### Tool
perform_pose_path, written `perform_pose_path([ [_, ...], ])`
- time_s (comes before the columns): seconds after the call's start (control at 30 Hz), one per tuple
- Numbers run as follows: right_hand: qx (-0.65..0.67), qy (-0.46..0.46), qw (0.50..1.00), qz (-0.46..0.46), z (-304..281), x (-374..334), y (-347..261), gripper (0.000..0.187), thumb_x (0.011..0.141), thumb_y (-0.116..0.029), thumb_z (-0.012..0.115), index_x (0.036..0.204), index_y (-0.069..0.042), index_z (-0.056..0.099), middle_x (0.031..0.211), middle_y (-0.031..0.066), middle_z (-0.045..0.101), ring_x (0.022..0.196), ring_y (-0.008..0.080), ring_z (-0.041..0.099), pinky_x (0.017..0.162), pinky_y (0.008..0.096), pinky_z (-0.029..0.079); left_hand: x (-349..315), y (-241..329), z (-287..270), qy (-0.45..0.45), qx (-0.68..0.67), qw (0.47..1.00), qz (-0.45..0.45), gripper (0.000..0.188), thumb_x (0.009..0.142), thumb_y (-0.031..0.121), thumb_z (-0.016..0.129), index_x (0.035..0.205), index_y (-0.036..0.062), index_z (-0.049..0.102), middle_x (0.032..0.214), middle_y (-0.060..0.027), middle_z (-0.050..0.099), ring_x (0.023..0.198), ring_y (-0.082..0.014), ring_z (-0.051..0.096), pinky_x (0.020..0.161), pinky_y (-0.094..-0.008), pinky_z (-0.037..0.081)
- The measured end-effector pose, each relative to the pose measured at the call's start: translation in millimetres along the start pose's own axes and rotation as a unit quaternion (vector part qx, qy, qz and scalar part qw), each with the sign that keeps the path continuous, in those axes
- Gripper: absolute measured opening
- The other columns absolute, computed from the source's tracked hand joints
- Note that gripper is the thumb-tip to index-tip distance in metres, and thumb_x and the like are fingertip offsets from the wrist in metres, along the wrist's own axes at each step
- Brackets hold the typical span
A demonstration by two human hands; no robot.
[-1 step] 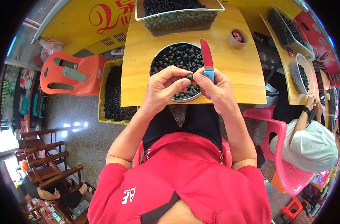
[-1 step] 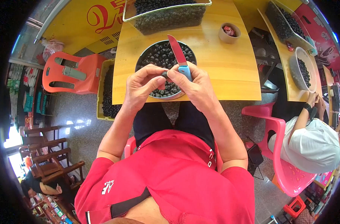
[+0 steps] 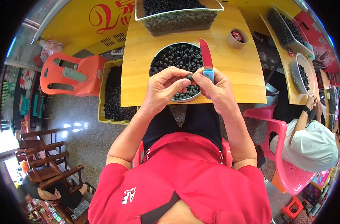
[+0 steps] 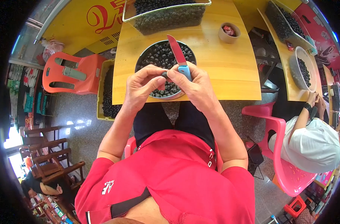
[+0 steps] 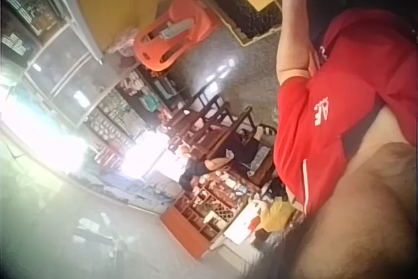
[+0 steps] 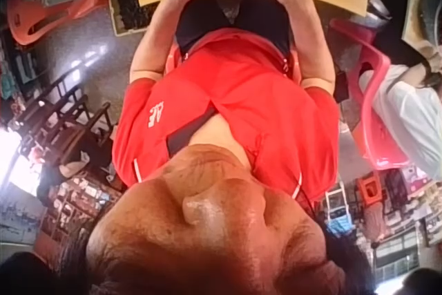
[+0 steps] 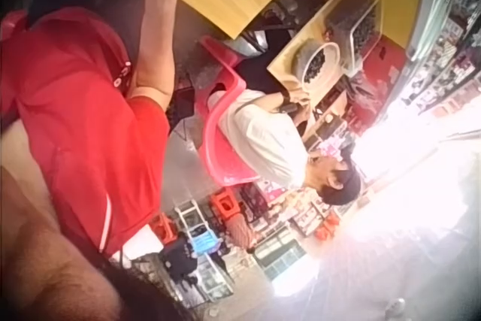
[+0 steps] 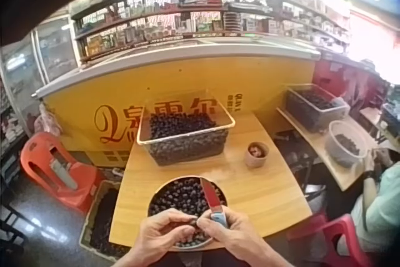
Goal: Using a small knife to pit or cut small black fruit at a table.
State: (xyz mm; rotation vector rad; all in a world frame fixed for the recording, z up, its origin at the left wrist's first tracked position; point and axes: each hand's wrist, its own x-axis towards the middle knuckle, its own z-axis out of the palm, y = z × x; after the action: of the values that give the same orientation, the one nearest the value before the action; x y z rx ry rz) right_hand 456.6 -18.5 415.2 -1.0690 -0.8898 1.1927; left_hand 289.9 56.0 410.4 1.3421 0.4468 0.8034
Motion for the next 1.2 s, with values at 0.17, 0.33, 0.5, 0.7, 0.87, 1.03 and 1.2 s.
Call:
perform_pose_path([
  [0.17,-0.011,-0.002,1.0,0.003,-1.1,-1.0,0.4,0.017,0.093,-0.022,0.063,0.092,-0.005,0.063,0.077,-0.0034,0.061,0.059,0.0013,0.045,0.049,0.0176,0.034,-1.2,-2.3,1.5,0.012,0.004,1.0,0.0,0.017,0.089,0.003,0.064,0.105,-0.0025,0.065,0.095,-0.0049,0.064,0.082,-0.0095,0.061,0.071,-0.022,0.05],
  [0.33,-0.254,0.035,0.951,-0.174,-0.7,-1.8,5.0,0.014,0.091,-0.014,0.062,0.094,-0.001,0.061,0.078,0.0045,0.061,0.064,0.014,0.055,0.054,0.0275,0.043,-2.8,-16.7,-2.6,0.058,-0.066,0.996,-0.018,0.016,0.089,0.005,0.065,0.104,0.0005,0.065,0.088,-0.0027,0.064,0.075,-0.0079,0.059,0.069,-0.0219,0.049],
  [0.5,-0.463,0.045,0.835,-0.295,2.3,-5.6,1.2,0.012,0.085,-0.008,0.065,0.094,-0.001,0.062,0.078,0.0124,0.059,0.066,0.0266,0.06,0.056,0.0336,0.046,-2.1,-19.4,-1.1,0.072,-0.076,0.994,-0.004,0.016,0.09,0.006,0.065,0.104,0.0017,0.062,0.088,-0.0017,0.063,0.075,-0.007,0.057,0.069,-0.0214,0.048],
  [0.7,-0.491,0.049,0.817,-0.299,1.4,-4.2,3.9,0.012,0.085,-0.008,0.065,0.095,-0.002,0.062,0.079,0.0112,0.059,0.066,0.0287,0.06,0.055,0.0362,0.046,-3.2,-20.2,0.4,0.064,-0.08,0.995,0.0,0.015,0.09,0.006,0.064,0.104,0.0018,0.06,0.088,-0.0014,0.063,0.074,-0.0066,0.055,0.069,-0.0212,0.047],
  [0.87,-0.506,0.044,0.803,-0.312,-1.6,-0.8,10.1,0.012,0.085,-0.008,0.064,0.097,-0.004,0.062,0.08,0.0111,0.06,0.066,0.0299,0.06,0.056,0.0371,0.046,-6.9,-21.0,0.7,0.064,-0.099,0.993,0.018,0.015,0.091,0.006,0.064,0.105,0.0016,0.06,0.086,-0.0016,0.062,0.073,-0.007,0.055,0.068,-0.0216,0.047],
  [1.03,-0.538,0.094,0.804,-0.235,-8.7,1.9,14.3,0.01,0.087,-0.011,0.064,0.095,-0.004,0.063,0.081,0.0129,0.061,0.067,0.0317,0.06,0.057,0.0366,0.047,-18.7,-11.6,1.8,0.013,-0.143,0.986,0.084,0.014,0.09,0.005,0.061,0.103,-0.0017,0.06,0.085,-0.0065,0.056,0.07,-0.0133,0.055,0.065,-0.0247,0.045],
  [1.2,-0.28,0.022,0.948,-0.15,6.3,-3.1,2.1,0.014,0.091,-0.016,0.064,0.092,-0.002,0.063,0.073,-0.0003,0.057,0.066,0.0086,0.052,0.06,0.0244,0.042,-17.8,-17.8,-3.8,0.053,-0.121,0.99,0.05,0.014,0.089,0.0,0.063,0.103,-0.0016,0.062,0.093,-0.0049,0.059,0.076,-0.0102,0.058,0.069,-0.0223,0.049],
])
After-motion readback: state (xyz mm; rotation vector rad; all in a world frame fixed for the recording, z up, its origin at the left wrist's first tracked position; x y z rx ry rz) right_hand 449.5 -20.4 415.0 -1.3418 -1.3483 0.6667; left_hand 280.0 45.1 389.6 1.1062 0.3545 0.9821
